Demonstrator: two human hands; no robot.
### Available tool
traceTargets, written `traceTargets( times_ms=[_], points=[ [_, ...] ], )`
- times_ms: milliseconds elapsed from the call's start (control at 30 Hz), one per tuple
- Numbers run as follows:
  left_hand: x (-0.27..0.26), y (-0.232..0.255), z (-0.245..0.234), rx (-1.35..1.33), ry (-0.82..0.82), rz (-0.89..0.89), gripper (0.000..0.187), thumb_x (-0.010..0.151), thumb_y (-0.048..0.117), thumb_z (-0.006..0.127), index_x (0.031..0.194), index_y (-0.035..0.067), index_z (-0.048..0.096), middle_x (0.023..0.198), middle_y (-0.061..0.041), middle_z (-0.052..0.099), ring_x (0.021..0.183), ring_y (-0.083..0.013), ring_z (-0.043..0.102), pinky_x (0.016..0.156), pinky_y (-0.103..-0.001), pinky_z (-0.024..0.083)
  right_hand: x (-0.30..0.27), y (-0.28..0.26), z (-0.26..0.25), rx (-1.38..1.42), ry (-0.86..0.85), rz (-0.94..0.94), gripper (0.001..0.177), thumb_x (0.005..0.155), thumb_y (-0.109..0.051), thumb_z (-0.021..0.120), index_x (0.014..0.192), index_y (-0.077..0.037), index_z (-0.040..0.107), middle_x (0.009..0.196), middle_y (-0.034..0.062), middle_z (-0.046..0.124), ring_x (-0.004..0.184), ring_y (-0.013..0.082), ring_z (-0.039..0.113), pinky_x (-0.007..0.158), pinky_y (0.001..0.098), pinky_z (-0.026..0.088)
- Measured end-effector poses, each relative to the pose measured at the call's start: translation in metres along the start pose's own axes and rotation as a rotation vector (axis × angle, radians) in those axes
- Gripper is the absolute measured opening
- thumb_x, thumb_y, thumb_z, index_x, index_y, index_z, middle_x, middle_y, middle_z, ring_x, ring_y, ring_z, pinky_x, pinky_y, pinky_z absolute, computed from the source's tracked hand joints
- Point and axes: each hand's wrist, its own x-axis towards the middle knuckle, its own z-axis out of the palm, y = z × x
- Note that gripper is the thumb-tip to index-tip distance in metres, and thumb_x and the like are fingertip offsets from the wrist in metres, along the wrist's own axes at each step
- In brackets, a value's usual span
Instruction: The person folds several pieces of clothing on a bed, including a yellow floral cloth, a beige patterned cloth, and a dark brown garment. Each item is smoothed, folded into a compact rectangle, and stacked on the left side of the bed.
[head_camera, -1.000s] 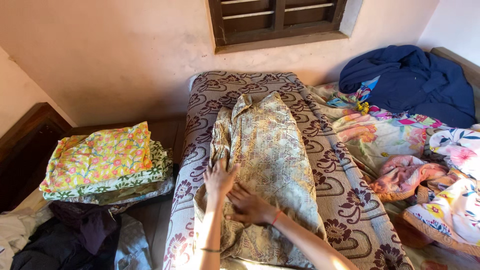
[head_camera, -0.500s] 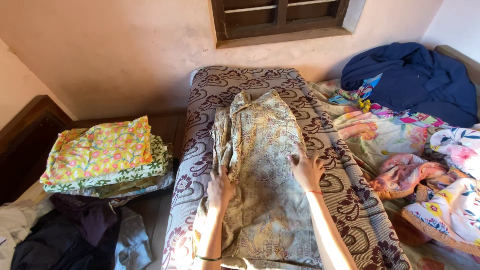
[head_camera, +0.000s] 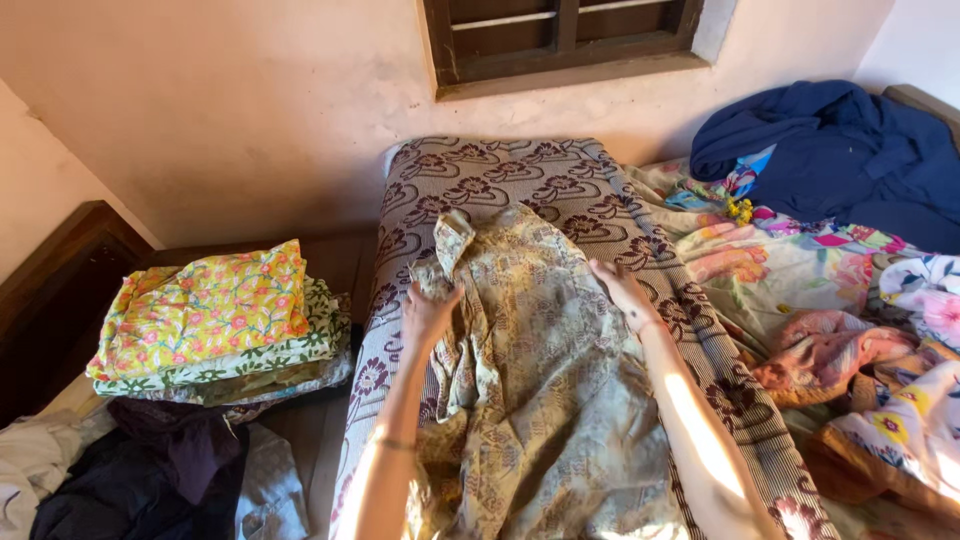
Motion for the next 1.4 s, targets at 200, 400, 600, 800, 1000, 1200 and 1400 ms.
traceTargets(
  times_ms=[200,400,600,800,1000,1200,1400],
  points=[
    [0.069,0.038,0.039,-0.392,-0.061,-0.138,0.081,0.087,0.060,0.070,0.135,-0.001,0.049,0.111,-0.022,0.073,0.099,-0.0360,0.074,0.086,-0.049,0.059,0.060,-0.028,0.039,-0.006,-0.145,-0.189,0.065,0.083,-0.052,0.078,0.123,-0.001,0.074,0.090,0.0095,0.069,0.072,0.0158,0.055,0.064,0.0320,0.045],
    [0.083,0.088,-0.041,-0.302,0.075,-0.142,0.105,0.080,0.042,0.079,0.161,0.014,0.017,0.137,-0.020,0.062,0.132,-0.0440,0.049,0.119,-0.061,0.031,0.084,-0.068,0.009,-0.174,-0.008,-0.204,0.076,0.093,-0.057,0.064,0.149,-0.010,0.045,0.092,0.0127,0.074,0.071,0.0198,0.063,0.063,0.0339,0.052],
    [0.006,0.107,-0.031,0.354,-0.046,0.210,0.070,0.106,0.047,0.047,0.160,0.018,0.014,0.171,-0.016,-0.009,0.156,-0.0457,-0.005,0.125,-0.062,0.001,0.044,-0.054,0.055,-0.810,0.459,-0.549,0.050,0.104,-0.042,0.048,0.135,-0.003,0.054,0.106,0.0148,0.075,0.095,0.0273,0.069,0.092,0.0500,0.052],
    [-0.048,0.091,0.060,0.602,-0.406,0.350,0.068,0.105,0.036,0.027,0.165,0.013,0.007,0.171,-0.012,-0.005,0.156,-0.0313,-0.007,0.125,-0.048,-0.001,-0.018,-0.042,0.170,-0.606,-0.032,-0.720,0.066,0.103,-0.057,0.030,0.151,-0.014,0.044,0.163,0.0085,0.035,0.153,0.0283,0.029,0.124,0.0490,0.020],
    [-0.045,0.050,0.058,0.557,-0.304,0.344,0.064,0.107,0.040,0.016,0.162,0.011,0.003,0.172,-0.007,-0.007,0.157,-0.0265,-0.011,0.126,-0.045,-0.008,-0.055,-0.043,0.154,-0.954,-0.046,-0.463,0.084,0.097,-0.070,0.000,0.164,-0.021,0.012,0.170,0.0031,0.008,0.157,0.0230,0.006,0.127,0.0484,-0.002],
    [-0.049,0.034,0.048,0.380,-0.157,0.250,0.067,0.106,0.046,0.016,0.163,0.013,0.006,0.171,-0.004,-0.003,0.157,-0.0257,-0.005,0.126,-0.040,-0.003,-0.038,-0.030,0.100,-1.030,0.115,-0.209,0.080,0.100,-0.067,0.001,0.163,-0.017,0.007,0.171,0.0036,0.001,0.157,0.0236,0.002,0.126,0.0453,-0.001],
    [-0.046,0.029,0.051,0.338,-0.129,0.263,0.068,0.106,0.050,0.025,0.162,0.014,0.011,0.171,-0.004,0.008,0.157,-0.0290,0.007,0.127,-0.043,0.011,-0.048,0.006,0.094,-1.040,0.230,-0.304,0.085,0.100,-0.068,0.017,0.162,-0.010,0.016,0.170,0.0081,0.012,0.155,0.0209,0.012,0.124,0.0472,0.000]
  ],
)
